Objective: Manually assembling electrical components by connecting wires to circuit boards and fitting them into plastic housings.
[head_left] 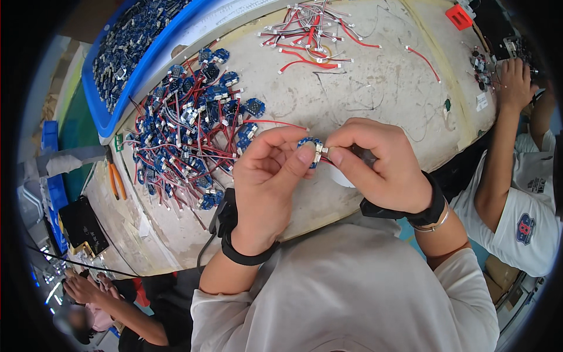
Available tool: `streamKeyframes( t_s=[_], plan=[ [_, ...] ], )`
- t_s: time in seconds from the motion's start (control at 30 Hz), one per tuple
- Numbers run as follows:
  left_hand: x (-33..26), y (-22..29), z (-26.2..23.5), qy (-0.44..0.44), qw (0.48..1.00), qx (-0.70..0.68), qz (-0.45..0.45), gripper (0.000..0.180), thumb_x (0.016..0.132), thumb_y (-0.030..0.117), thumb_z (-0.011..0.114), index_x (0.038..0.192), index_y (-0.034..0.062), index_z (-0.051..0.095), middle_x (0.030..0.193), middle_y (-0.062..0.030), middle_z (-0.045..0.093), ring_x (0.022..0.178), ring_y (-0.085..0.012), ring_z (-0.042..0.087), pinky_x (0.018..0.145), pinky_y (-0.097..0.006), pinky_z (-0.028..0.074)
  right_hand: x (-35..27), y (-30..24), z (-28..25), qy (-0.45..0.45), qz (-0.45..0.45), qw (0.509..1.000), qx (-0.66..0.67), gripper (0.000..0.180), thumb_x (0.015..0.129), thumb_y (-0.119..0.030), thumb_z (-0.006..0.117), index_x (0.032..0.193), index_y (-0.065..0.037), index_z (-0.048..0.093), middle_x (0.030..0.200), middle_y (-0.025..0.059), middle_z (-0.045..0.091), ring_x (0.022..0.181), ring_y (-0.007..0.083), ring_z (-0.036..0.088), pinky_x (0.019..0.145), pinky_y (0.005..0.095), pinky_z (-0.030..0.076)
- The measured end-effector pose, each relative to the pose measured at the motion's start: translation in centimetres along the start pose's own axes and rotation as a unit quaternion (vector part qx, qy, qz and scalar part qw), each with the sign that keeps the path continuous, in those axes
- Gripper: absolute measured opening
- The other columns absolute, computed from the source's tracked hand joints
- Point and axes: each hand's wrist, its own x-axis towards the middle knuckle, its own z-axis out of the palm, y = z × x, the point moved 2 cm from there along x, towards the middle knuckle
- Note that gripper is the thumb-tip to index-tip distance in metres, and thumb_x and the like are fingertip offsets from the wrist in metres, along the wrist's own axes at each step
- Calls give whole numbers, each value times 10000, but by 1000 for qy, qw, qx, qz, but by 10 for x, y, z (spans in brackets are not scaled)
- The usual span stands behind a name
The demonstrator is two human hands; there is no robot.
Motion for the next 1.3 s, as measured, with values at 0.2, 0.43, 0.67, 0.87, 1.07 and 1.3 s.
streamKeyframes(
  t_s=[0.2,0.43,0.67,0.87,1.07,1.3],
  plan=[
    [-5,0,1,3,998,61,29,194,813,11,619,998,-19,570,810,-31,606,709,-73,547,625,-193,454,-2,-2,0,-6,-8,1000,-12,34,734,-13,565,765,-7,552,643,100,539,539,209,522,502,298,414],
    [-12,8,2,-8,895,379,235,173,730,13,687,894,-5,635,768,-88,613,625,-136,563,544,-230,428,-12,-10,4,16,-23,997,-76,50,724,-16,568,754,-19,528,648,113,520,562,277,524,513,343,412],
    [-6,13,6,-43,871,387,301,177,708,-13,684,877,2,635,739,-101,612,612,-172,566,550,-251,439,-14,-17,6,58,-71,986,-141,96,695,7,578,756,-28,511,636,110,490,574,304,499,525,378,398],
    [-2,14,11,-18,929,314,197,172,701,-29,674,866,3,638,731,-103,613,614,-183,567,554,-256,441,-12,-16,-7,53,-31,996,-68,67,709,-10,589,760,-14,546,636,120,517,550,276,516,506,347,410],
    [-20,31,13,-32,855,454,249,144,712,44,690,848,19,648,754,-116,631,640,-228,601,571,-285,463,-20,-18,-2,20,-21,1000,0,47,769,-51,586,808,-23,583,703,125,575,612,257,567,561,315,452],
    [-55,61,-19,37,875,403,266,152,702,51,707,834,8,645,738,-103,616,670,-183,588,600,-268,459,-13,-39,13,-68,-102,992,32,165,766,-55,600,925,-12,596,814,132,591,759,285,572,687,337,462]
  ],
)
